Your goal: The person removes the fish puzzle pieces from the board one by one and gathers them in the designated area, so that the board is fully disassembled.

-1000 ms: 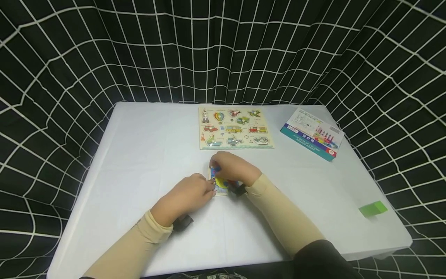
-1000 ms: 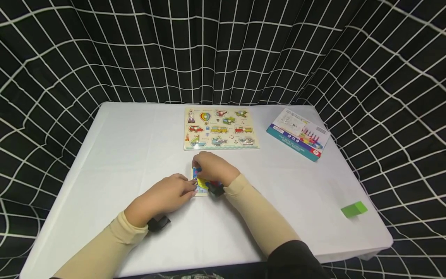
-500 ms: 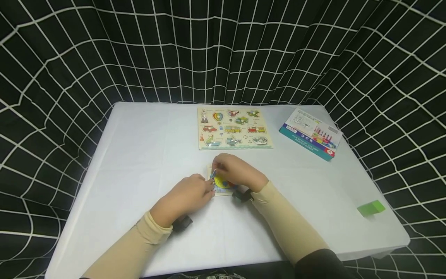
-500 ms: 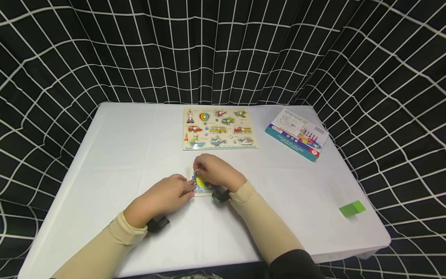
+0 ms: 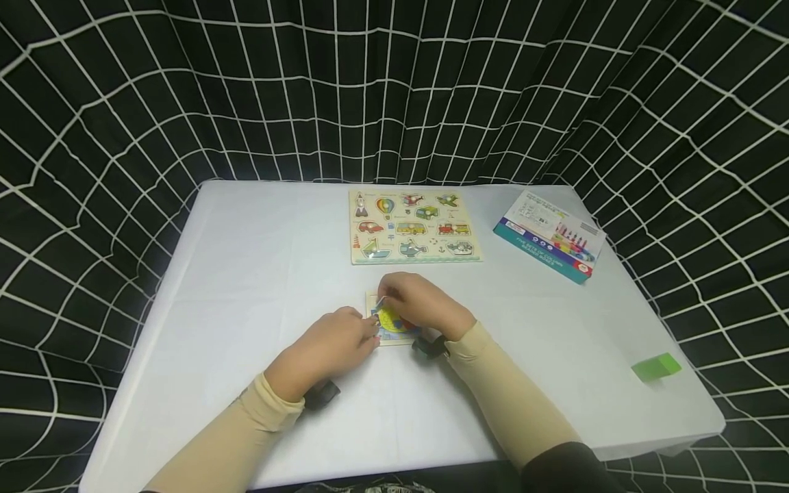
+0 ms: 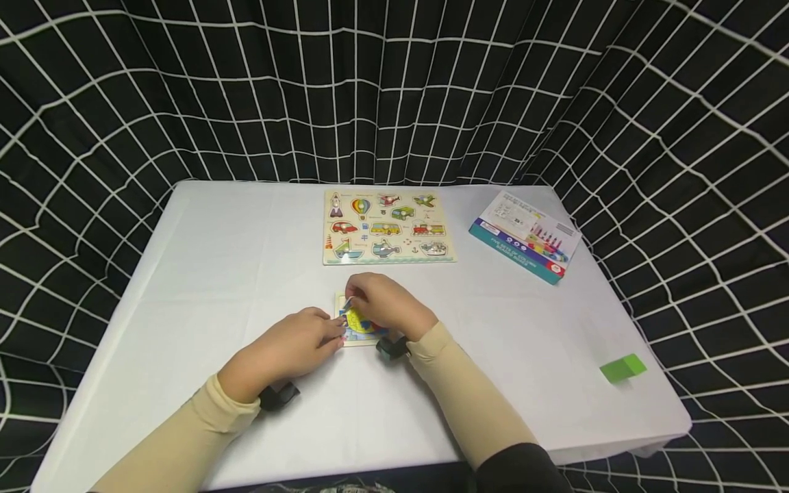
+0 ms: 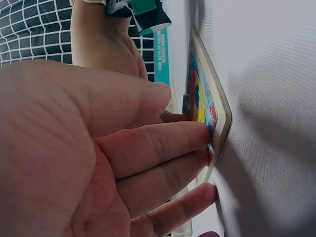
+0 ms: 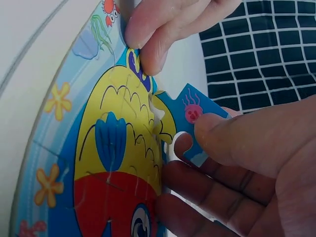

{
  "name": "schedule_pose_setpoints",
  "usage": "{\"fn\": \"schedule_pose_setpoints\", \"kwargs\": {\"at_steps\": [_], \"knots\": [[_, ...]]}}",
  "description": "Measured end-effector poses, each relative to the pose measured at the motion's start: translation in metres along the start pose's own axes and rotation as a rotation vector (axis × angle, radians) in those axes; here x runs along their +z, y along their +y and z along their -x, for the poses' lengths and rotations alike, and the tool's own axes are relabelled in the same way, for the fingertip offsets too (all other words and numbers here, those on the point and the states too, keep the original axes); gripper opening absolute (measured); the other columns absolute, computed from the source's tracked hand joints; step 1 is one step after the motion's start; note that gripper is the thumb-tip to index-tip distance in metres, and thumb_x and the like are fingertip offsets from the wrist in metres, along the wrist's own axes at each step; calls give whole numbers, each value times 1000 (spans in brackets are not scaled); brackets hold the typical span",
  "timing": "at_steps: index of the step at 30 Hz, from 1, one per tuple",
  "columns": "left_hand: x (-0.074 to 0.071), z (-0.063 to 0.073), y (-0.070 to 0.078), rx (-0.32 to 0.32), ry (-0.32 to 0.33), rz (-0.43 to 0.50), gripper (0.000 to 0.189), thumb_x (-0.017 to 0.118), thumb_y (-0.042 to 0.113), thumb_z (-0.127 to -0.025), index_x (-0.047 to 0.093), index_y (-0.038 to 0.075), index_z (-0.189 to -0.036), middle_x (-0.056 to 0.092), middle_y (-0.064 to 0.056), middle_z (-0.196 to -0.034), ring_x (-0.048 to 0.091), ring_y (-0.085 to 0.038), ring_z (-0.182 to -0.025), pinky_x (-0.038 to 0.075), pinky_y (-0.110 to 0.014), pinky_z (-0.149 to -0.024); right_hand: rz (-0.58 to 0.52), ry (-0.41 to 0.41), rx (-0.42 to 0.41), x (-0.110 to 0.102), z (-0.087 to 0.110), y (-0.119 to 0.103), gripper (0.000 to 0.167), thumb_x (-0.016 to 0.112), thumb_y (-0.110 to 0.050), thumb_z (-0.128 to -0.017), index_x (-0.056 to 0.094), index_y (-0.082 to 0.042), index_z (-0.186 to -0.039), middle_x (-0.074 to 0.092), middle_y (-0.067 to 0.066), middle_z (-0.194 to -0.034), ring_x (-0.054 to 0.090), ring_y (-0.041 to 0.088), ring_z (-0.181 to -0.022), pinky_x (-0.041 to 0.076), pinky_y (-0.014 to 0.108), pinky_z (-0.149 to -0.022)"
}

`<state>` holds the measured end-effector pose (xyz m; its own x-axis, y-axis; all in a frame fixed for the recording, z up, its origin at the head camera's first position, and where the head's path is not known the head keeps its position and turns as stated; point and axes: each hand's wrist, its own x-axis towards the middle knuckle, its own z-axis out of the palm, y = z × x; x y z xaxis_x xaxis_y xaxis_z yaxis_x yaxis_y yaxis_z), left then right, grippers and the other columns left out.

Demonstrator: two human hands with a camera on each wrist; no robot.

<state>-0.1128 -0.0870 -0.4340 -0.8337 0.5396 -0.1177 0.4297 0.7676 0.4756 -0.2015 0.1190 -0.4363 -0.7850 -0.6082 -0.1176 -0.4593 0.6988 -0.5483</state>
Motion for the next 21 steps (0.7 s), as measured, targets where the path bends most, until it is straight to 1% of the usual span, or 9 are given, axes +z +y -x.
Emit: {"fn": "schedule_pose_setpoints", "kwargs": {"at_steps": [2, 4, 9, 11, 12, 14, 16, 19, 21], "knots": [[1, 0, -1, 0, 0, 0, 36, 65, 28, -109, 75, 9, -139, 69, -6, -149, 66, -31, -135, 53, -52, -113, -17, 13, -1, -1, 1, 1, 6, 69, -9, -105, 72, -13, -103, 70, -1, -97, 63, 16, -89, 54, 36, -89], [1, -1, -1, 1, 3, -2, 35, 66, 28, -109, 76, 10, -138, 70, -6, -148, 66, -30, -134, 53, -52, -113, -63, 42, 2, -5, 3, 3, 3, 70, -12, -105, 72, -13, -105, 72, -1, -100, 64, 17, -88, 56, 37, -88], [3, -3, -2, 7, 14, -4, 33, 67, 27, -109, 78, 11, -136, 70, -6, -148, 67, -30, -132, 53, -51, -113, -161, 197, 27, -30, 12, 15, 5, 71, -11, -106, 74, -11, -110, 76, 4, -109, 70, 22, -98, 60, 43, -91], [3, -3, -2, 2, 14, 2, 33, 67, 26, -108, 78, 10, -136, 70, -7, -148, 67, -31, -133, 53, -51, -113, -154, 246, 51, -41, 16, 25, 7, 70, -10, -106, 75, -10, -111, 77, 6, -115, 71, 24, -105, 60, 45, -96], [2, -2, -2, 1, 15, 6, 33, 67, 25, -108, 78, 10, -135, 70, -7, -148, 67, -31, -133, 53, -51, -113, -151, 256, 71, -46, 18, 31, 9, 70, -10, -107, 76, -9, -113, 77, 7, -117, 71, 25, -107, 60, 47, -97], [2, -2, -1, -5, 12, 10, 33, 68, 26, -108, 78, 10, -135, 70, -7, -149, 66, -32, -134, 52, -51, -114, -137, 252, 121, -54, 23, 42, 14, 69, -11, -107, 78, -7, -117, 77, 10, -122, 70, 28, -110, 59, 49, -101], [2, -1, -1, -9, 11, 17, 33, 68, 25, -108, 78, 9, -135, 69, -7, -149, 66, -32, -135, 52, -51, -115, -124, 220, 178, -58, 28, 52, 18, 68, -12, -108, 80, -6, -120, 77, 11, -124, 69, 29, -112, 57, 50, -104], [4, -1, -2, -17, 13, 20, 33, 68, 26, -108, 78, 10, -135, 69, -6, -149, 66, -31, -135, 52, -50, -115, -113, 132, 248, -58, 34, 63, 21, 67, -10, -107, 81, -5, -122, 79, 12, -122, 67, 29, -111, 56, 50, -105], [5, -1, -3, -22, 15, 24, 32, 69, 26, -108, 78, 10, -134, 70, -5, -149, 66, -31, -135, 52, -50, -115, -110, 76, 278, -55, 36, 68, 21, 68, -10, -107, 81, -6, -122, 79, 11, -120, 67, 27, -109, 56, 49, -105]]}}
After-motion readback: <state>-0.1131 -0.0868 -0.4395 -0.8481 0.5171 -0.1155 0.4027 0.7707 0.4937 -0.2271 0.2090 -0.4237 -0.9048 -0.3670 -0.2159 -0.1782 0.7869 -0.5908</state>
